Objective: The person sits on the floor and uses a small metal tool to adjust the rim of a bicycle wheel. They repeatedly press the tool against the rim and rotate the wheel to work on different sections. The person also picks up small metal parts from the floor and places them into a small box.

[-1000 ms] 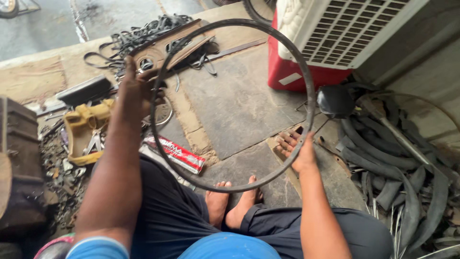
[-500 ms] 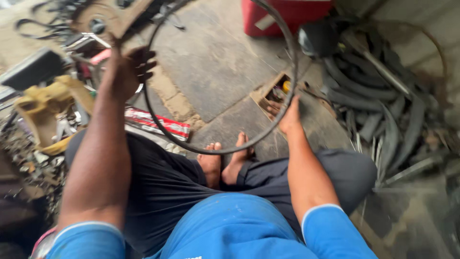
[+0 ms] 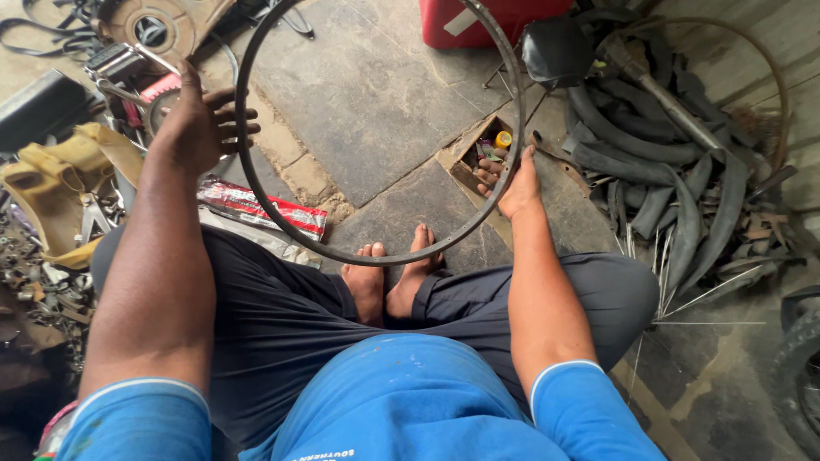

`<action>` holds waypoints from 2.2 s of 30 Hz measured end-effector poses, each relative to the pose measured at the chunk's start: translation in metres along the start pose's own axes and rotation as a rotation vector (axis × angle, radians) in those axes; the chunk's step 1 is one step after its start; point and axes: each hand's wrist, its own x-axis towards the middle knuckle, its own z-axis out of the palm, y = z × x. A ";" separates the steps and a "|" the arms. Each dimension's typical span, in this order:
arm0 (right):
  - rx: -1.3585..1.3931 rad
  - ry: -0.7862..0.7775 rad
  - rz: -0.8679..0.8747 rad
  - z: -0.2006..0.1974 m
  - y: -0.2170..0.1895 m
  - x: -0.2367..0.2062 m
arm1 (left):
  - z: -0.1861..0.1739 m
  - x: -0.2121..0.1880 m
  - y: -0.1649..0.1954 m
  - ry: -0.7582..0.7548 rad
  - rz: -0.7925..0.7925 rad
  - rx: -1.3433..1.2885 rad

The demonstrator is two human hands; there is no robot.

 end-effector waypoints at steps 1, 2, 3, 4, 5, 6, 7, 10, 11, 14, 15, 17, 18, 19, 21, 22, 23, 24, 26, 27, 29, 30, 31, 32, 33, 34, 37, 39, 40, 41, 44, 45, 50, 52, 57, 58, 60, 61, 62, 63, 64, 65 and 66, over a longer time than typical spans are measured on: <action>-0.011 0.016 0.025 0.001 0.000 -0.002 | 0.000 -0.001 0.000 -0.003 0.003 0.013; -0.043 0.024 0.019 0.002 0.000 -0.004 | -0.001 -0.002 0.000 -0.007 0.008 0.027; -0.074 0.031 0.011 0.003 -0.001 -0.005 | -0.001 -0.003 0.001 -0.010 0.015 0.041; -0.103 0.038 0.003 0.004 -0.001 -0.006 | -0.001 -0.003 0.002 -0.002 0.013 0.036; -0.146 0.014 -0.034 0.004 -0.002 -0.006 | -0.001 -0.003 0.003 0.006 0.009 0.031; -0.189 -0.012 -0.070 0.004 -0.003 -0.006 | -0.001 -0.003 0.003 0.015 0.005 0.026; -0.232 -0.044 -0.104 0.004 -0.004 -0.005 | -0.002 -0.004 0.004 0.014 -0.038 0.025; -0.328 -0.003 -0.291 0.008 -0.006 0.001 | -0.005 -0.006 0.006 -0.004 -0.127 0.021; -0.451 0.064 -0.353 0.010 -0.006 0.004 | -0.005 -0.007 0.007 -0.036 -0.122 0.021; -0.701 0.217 -0.420 0.013 -0.005 0.009 | -0.007 -0.012 0.008 -0.051 -0.089 0.041; -0.687 0.235 -0.443 0.014 -0.004 0.011 | -0.007 -0.013 0.009 -0.049 -0.070 0.050; -0.657 0.279 -0.491 0.013 -0.003 0.014 | -0.008 -0.014 0.008 -0.067 -0.055 -0.001; -0.630 0.279 -0.517 0.012 -0.004 0.015 | -0.010 -0.013 0.008 -0.083 -0.049 -0.025; -0.601 0.280 -0.544 0.012 -0.006 0.013 | -0.011 -0.012 0.007 -0.064 -0.045 -0.067; -0.583 0.262 -0.639 0.015 -0.015 0.010 | -0.015 -0.008 0.005 -0.034 -0.033 -0.145; -0.593 0.240 -0.705 0.015 -0.022 0.009 | -0.018 -0.006 0.005 0.021 -0.022 -0.167; -0.605 0.223 -0.771 0.016 -0.033 0.003 | -0.020 -0.003 0.005 0.072 -0.013 -0.189; -0.674 0.239 -0.839 0.019 -0.044 -0.006 | -0.022 0.000 0.006 0.121 -0.007 -0.213; -0.915 0.251 -1.119 0.034 -0.072 -0.031 | -0.021 0.001 0.012 0.464 0.081 -0.085; -1.092 0.239 -1.322 0.043 -0.086 -0.047 | -0.020 0.002 0.015 0.634 0.121 -0.023; -1.246 0.258 -1.411 0.067 -0.100 -0.081 | -0.014 -0.001 0.020 0.698 0.758 0.015; -1.350 0.237 -1.498 0.081 -0.104 -0.096 | -0.006 -0.008 0.023 0.672 0.964 0.067; -1.450 0.216 -1.584 0.098 -0.107 -0.108 | 0.003 -0.016 0.030 0.636 1.176 0.119; -1.505 0.190 -1.649 0.114 -0.108 -0.117 | 0.015 -0.026 0.037 0.630 1.261 0.237; -1.554 0.159 -1.669 0.130 -0.106 -0.125 | 0.029 -0.040 0.040 0.621 1.335 0.359; -1.602 0.128 -1.689 0.145 -0.103 -0.132 | 0.044 -0.055 0.043 0.611 1.404 0.485; -1.660 0.108 -1.805 0.188 -0.096 -0.134 | 0.087 -0.091 0.053 0.384 1.545 0.740; -1.656 0.083 -1.827 0.202 -0.088 -0.138 | 0.106 -0.102 0.055 0.259 1.581 0.865; -1.653 0.065 -1.843 0.206 -0.086 -0.140 | 0.112 -0.102 0.056 0.221 1.577 0.924; -1.643 0.039 -1.864 0.208 -0.087 -0.142 | 0.116 -0.099 0.058 0.187 1.574 0.983; -1.624 -0.070 -1.856 0.212 -0.083 -0.146 | 0.113 -0.083 0.054 0.213 1.453 0.966; -1.631 -0.105 -1.825 0.213 -0.084 -0.146 | 0.109 -0.078 0.050 0.224 1.431 0.956; -1.764 -0.192 -1.678 0.218 -0.104 -0.153 | 0.094 -0.070 0.038 0.264 1.391 0.882; -1.972 -0.013 -1.358 0.211 -0.116 -0.155 | 0.087 -0.078 0.025 0.266 1.381 0.872; -1.850 -0.170 -1.488 0.191 -0.090 -0.148 | 0.090 -0.097 0.025 0.161 1.171 0.986; -1.832 -0.149 -1.362 0.186 -0.078 -0.146 | 0.089 -0.101 0.028 0.093 1.070 1.028; -1.783 -0.136 -1.276 0.175 -0.051 -0.144 | 0.088 -0.108 0.027 -0.030 0.881 1.120; -1.755 -0.132 -1.320 0.170 -0.041 -0.143 | 0.094 -0.108 0.025 -0.087 0.801 1.170; -1.724 -0.125 -1.374 0.169 -0.032 -0.138 | 0.098 -0.105 0.025 -0.139 0.727 1.222; -1.727 -0.138 -1.401 0.167 -0.023 -0.132 | 0.102 -0.101 0.021 -0.154 0.736 1.255; -1.731 -0.153 -1.426 0.166 -0.013 -0.125 | 0.106 -0.098 0.012 -0.170 0.741 1.285; -1.734 -0.168 -1.452 0.165 -0.005 -0.118 | 0.110 -0.092 0.004 -0.185 0.748 1.317; -1.745 -0.200 -1.465 0.161 0.004 -0.113 | 0.111 -0.085 -0.005 -0.232 0.732 1.300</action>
